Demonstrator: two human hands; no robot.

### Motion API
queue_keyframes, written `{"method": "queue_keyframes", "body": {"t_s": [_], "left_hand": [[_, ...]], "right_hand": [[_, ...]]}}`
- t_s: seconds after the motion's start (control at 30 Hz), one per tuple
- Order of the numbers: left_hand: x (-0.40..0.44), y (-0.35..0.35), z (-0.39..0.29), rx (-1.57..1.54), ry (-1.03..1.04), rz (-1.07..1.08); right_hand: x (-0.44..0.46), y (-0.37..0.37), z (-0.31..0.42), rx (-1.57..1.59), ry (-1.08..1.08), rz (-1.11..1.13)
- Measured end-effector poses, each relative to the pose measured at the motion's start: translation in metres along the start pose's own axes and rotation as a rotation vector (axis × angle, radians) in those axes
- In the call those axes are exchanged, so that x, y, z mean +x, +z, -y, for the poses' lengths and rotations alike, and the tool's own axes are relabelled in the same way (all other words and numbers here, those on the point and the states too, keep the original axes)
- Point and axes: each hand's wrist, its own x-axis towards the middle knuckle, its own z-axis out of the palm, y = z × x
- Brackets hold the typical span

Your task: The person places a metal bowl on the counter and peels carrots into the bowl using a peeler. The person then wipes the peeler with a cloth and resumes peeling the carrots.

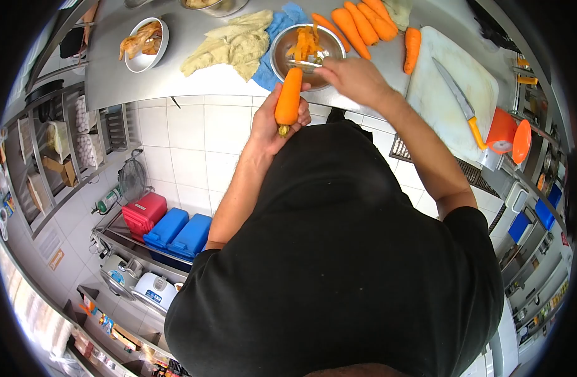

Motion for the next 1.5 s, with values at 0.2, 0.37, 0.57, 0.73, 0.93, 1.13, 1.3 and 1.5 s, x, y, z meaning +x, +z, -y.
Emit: {"method": "queue_keyframes", "body": {"t_s": [0.2, 0.37, 0.57, 0.73, 0.93, 1.13, 1.3, 1.5], "left_hand": [[-0.003, 0.008, -0.001, 0.108, 0.021, 0.005], [-0.006, 0.012, 0.002, 0.33, 0.145, -0.065], [-0.005, 0.02, 0.002, 0.658, 0.367, -0.132], [-0.008, 0.017, -0.008, 0.697, 0.306, -0.147], [-0.012, 0.014, -0.005, 0.593, 0.247, -0.053], [-0.016, 0.013, -0.004, 0.715, 0.256, -0.149], [-0.01, 0.006, 0.0, 0.935, 0.407, -0.244], [-0.018, 0.015, 0.001, 1.108, 0.58, -0.273]], "right_hand": [[0.003, 0.0, -0.013, 0.072, 0.066, 0.022], [-0.002, 0.004, -0.014, 0.185, 0.116, 0.041], [-0.022, -0.019, 0.005, 0.475, 0.141, -0.011], [-0.033, -0.032, 0.031, 0.497, -0.09, -0.111], [-0.021, -0.032, 0.02, 0.156, -0.006, -0.155], [-0.014, -0.024, 0.003, 0.235, -0.006, -0.093], [-0.021, -0.031, 0.033, 0.25, -0.163, -0.12], [-0.012, -0.022, 0.0, 0.064, 0.027, -0.062]]}}
